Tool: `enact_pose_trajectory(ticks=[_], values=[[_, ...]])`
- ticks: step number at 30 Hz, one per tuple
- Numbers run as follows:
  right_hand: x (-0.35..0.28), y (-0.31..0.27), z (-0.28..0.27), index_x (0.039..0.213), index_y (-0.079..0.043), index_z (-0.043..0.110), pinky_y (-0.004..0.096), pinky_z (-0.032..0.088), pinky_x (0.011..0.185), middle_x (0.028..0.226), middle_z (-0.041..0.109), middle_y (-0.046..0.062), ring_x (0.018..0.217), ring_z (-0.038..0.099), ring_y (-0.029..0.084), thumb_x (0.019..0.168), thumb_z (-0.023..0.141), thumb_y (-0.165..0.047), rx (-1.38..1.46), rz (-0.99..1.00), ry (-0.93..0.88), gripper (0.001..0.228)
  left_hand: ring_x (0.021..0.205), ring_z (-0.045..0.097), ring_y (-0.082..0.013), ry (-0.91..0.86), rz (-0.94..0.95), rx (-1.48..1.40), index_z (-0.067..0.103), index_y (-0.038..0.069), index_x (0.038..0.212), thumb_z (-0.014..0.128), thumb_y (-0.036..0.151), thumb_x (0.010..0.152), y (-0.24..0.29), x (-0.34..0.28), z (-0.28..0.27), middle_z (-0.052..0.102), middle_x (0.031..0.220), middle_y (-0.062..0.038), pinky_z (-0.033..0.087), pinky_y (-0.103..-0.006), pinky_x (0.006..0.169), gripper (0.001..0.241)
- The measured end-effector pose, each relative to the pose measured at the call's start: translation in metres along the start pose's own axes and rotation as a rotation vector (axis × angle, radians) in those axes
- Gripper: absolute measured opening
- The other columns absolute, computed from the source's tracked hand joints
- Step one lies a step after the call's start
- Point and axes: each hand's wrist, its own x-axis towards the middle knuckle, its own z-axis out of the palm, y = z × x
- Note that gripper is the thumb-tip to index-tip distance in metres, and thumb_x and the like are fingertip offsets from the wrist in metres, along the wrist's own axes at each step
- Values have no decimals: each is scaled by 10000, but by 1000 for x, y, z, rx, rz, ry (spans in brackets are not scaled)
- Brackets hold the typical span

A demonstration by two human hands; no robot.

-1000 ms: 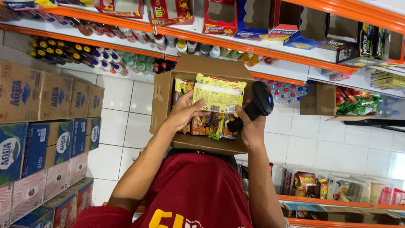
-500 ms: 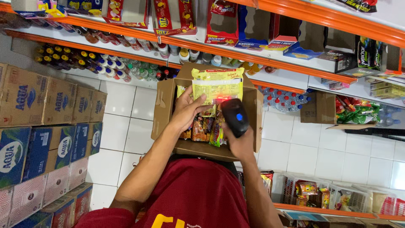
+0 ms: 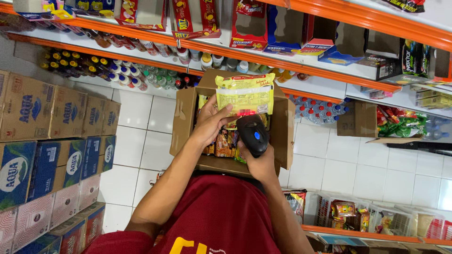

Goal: The person takes noodle packets from a cardboard box, scans their barcodes with a handheld barcode scanner, and places them onto the store shelves.

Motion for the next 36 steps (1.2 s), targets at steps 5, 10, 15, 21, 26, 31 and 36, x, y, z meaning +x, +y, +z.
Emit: enact_pose_trajectory(ticks=[5,10,15,21,26,31,36], values=[[-1,2,3,988,-10,702,265,506,561,707,656,17,603,606,86,938,747,-129,27,-22,-21,136,1152,683,-222,11,-10,3,440,47,1486,680,98,979,1,0,0,646,1339,-137,618,-398,951,563],[-3,1,4,1022,-13,706,270,494,543,722,673,19,591,604,92,910,757,-108,67,22,35,156,1145,677,-234,36,-23,25,436,51,1498,679,101,984,3,2,-3,649,1330,-140,615,-392,953,571],[-7,7,3,1029,-20,714,264,509,550,741,686,14,596,614,87,903,740,-117,34,-4,6,161,1178,673,-210,48,5,27,438,54,1488,672,103,986,1,12,-11,650,1338,-129,608,-385,974,556],[2,8,0,1118,-6,670,283,522,573,798,684,55,627,635,117,932,733,-129,88,6,41,232,1131,706,-231,94,34,104,456,45,1433,673,55,957,-1,9,-11,689,1264,-147,635,-392,962,523],[25,-17,-7,1323,-35,598,295,593,767,1110,686,54,891,674,120,987,660,-154,214,-158,187,362,1137,718,-248,202,213,445,513,34,1411,705,30,945,-14,-2,16,697,1303,-183,620,-349,946,504],[50,-34,-12,1281,25,607,338,593,927,1148,686,102,1025,694,186,982,725,-70,240,-286,235,336,1275,687,-285,183,559,735,547,20,1382,716,8,934,-6,-17,63,679,1385,-156,575,-328,1033,479],[68,-70,-20,1310,38,612,367,575,914,1171,701,117,1014,700,222,887,760,-24,531,-262,260,452,1383,465,-363,-142,894,1216,615,88,1283,874,105,742,45,-18,99,606,1424,-153,326,-539,1068,601]])
